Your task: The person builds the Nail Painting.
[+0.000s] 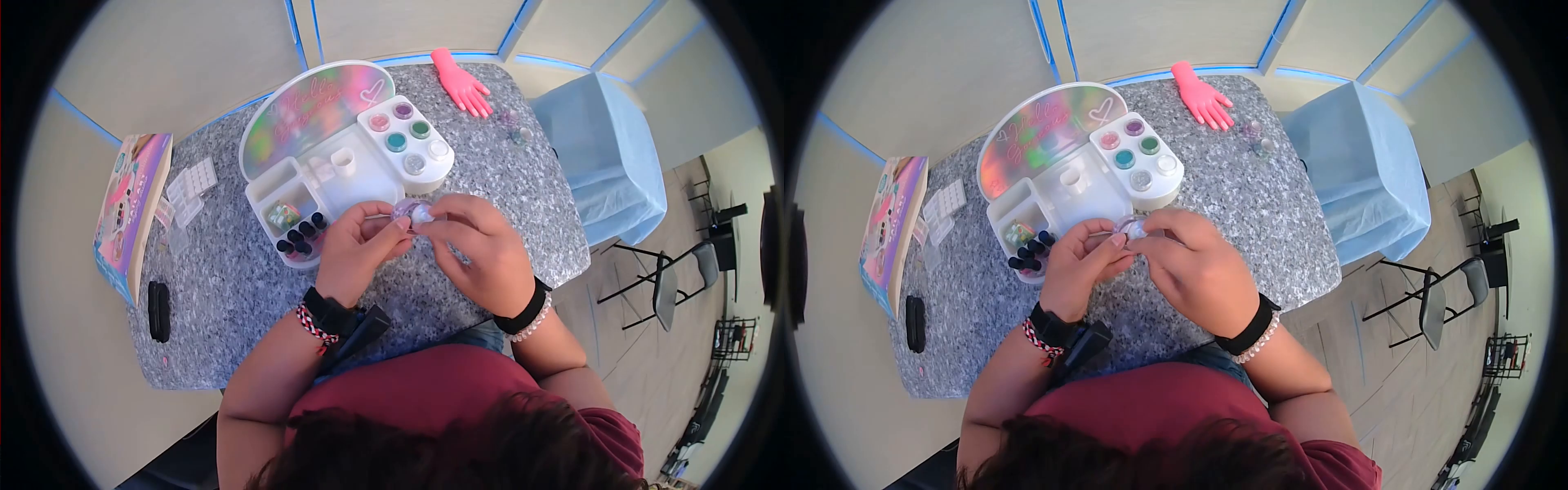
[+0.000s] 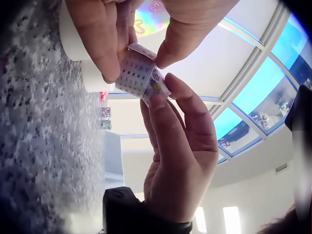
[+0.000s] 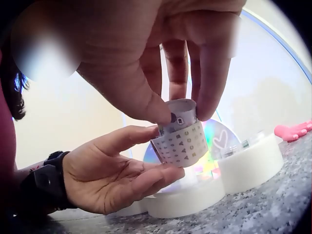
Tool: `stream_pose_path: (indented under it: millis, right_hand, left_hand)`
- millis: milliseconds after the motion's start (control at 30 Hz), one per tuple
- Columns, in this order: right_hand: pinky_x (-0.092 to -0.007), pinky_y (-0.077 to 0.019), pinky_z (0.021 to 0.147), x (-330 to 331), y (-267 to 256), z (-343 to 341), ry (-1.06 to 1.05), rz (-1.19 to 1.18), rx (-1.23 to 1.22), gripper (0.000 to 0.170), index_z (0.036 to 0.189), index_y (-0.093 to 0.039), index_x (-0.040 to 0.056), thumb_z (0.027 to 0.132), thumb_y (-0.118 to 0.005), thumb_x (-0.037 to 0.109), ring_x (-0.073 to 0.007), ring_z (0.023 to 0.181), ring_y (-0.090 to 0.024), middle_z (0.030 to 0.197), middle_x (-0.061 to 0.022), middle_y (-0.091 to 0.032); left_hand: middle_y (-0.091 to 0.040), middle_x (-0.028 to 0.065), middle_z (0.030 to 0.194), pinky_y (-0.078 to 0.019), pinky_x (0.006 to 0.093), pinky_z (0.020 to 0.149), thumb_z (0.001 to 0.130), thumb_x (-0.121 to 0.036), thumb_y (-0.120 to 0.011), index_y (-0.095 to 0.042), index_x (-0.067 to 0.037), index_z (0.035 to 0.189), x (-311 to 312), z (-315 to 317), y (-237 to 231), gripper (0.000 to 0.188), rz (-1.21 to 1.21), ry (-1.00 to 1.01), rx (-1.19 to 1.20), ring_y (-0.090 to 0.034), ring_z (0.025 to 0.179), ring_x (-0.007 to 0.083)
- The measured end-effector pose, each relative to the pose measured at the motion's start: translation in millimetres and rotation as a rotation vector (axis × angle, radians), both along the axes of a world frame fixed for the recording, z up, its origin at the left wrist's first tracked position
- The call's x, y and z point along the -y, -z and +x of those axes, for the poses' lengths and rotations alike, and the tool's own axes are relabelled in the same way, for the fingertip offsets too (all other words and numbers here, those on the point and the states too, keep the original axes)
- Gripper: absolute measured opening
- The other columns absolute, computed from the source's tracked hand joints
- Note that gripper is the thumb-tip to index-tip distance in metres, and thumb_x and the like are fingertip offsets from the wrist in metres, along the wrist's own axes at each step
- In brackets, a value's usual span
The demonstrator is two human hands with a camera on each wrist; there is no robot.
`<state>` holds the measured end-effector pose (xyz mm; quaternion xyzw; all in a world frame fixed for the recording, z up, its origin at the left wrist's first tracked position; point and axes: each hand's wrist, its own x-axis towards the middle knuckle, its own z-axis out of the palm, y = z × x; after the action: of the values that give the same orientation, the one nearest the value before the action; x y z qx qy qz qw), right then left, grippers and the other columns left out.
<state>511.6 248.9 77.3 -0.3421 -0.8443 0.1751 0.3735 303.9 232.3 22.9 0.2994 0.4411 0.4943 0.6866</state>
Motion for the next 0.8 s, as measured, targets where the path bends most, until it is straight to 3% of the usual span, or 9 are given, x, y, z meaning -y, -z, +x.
stream_pose_path:
  millis: [400,467,500,567,700,767,800]
  right_hand:
    - [-0.0422,-0.0540,0.098,-3,-6,4,-0.011,0.047,0.148,0.045,0.128,-0.069,0.0092,0.084,-0.079,0.006,-0.0332,0.115,-0.066,0.119,-0.0107,-0.071]
    - [-0.0429,-0.0520,0.103,-5,-10,6,-0.014,-0.073,-0.014,0.048,0.136,-0.065,0.0070,0.092,-0.078,0.022,-0.0330,0.118,-0.065,0.130,-0.0129,-0.070]
    - [-0.0429,-0.0520,0.103,-12,-5,8,-0.010,-0.069,-0.010,0.048,0.136,-0.065,0.0070,0.092,-0.078,0.022,-0.0330,0.118,-0.065,0.130,-0.0129,-0.070]
    - [-0.0433,-0.0506,0.106,-36,12,14,-0.181,-0.614,-0.846,0.060,0.144,-0.059,0.0031,0.099,-0.071,0.041,-0.0312,0.121,-0.065,0.139,-0.0159,-0.066]
    - [-0.0434,-0.0510,0.106,-82,10,56,-0.185,-0.865,-1.051,0.066,0.147,-0.054,-0.0015,0.104,-0.061,0.048,-0.0282,0.123,-0.063,0.140,-0.0177,-0.064]
    - [-0.0432,-0.0519,0.104,-115,28,85,0.247,-0.830,-0.711,0.063,0.148,-0.056,0.0035,0.100,-0.070,0.042,-0.0275,0.122,-0.062,0.141,-0.0180,-0.063]
    - [-0.0432,-0.0519,0.104,-127,32,93,0.248,-0.823,-0.712,0.063,0.148,-0.056,0.0035,0.100,-0.070,0.042,-0.0275,0.122,-0.062,0.141,-0.0180,-0.063]
  left_hand:
    - [-0.075,0.0127,0.112,-0.0625,0.0277,0.087,0.099,-0.011,-0.075,-0.061,0.002,0.125,2,1,-1,0.032,0.115,0.007,-0.099,-0.074,0.095,0.0147]
    - [-0.074,0.0099,0.109,-0.0629,0.0290,0.088,0.102,-0.011,-0.070,-0.059,0.000,0.129,3,1,-8,0.032,0.053,0.000,-0.068,-0.073,0.100,0.0157]
    - [-0.074,0.0099,0.109,-0.0629,0.0290,0.088,0.102,-0.011,-0.070,-0.059,0.000,0.129,3,1,-8,0.032,0.056,0.005,-0.064,-0.073,0.100,0.0157]
    - [-0.073,0.0101,0.110,-0.0623,0.0318,0.090,0.102,-0.011,-0.070,-0.058,0.000,0.132,2,1,-7,0.035,0.054,-0.002,-0.059,-0.072,0.103,0.0169]
    - [-0.072,0.0117,0.114,-0.0611,0.0345,0.094,0.101,-0.010,-0.071,-0.053,-0.001,0.138,3,4,-11,0.042,0.071,-0.009,-0.046,-0.071,0.105,0.0174]
    - [-0.070,0.0128,0.117,-0.0598,0.0364,0.096,0.100,-0.007,-0.071,-0.048,-0.003,0.143,3,4,-5,0.050,0.115,0.002,-0.075,-0.069,0.107,0.0176]
    - [-0.070,0.0128,0.117,-0.0598,0.0364,0.096,0.100,-0.007,-0.071,-0.048,-0.003,0.143,3,4,-3,0.050,0.121,0.005,-0.075,-0.069,0.107,0.0176]
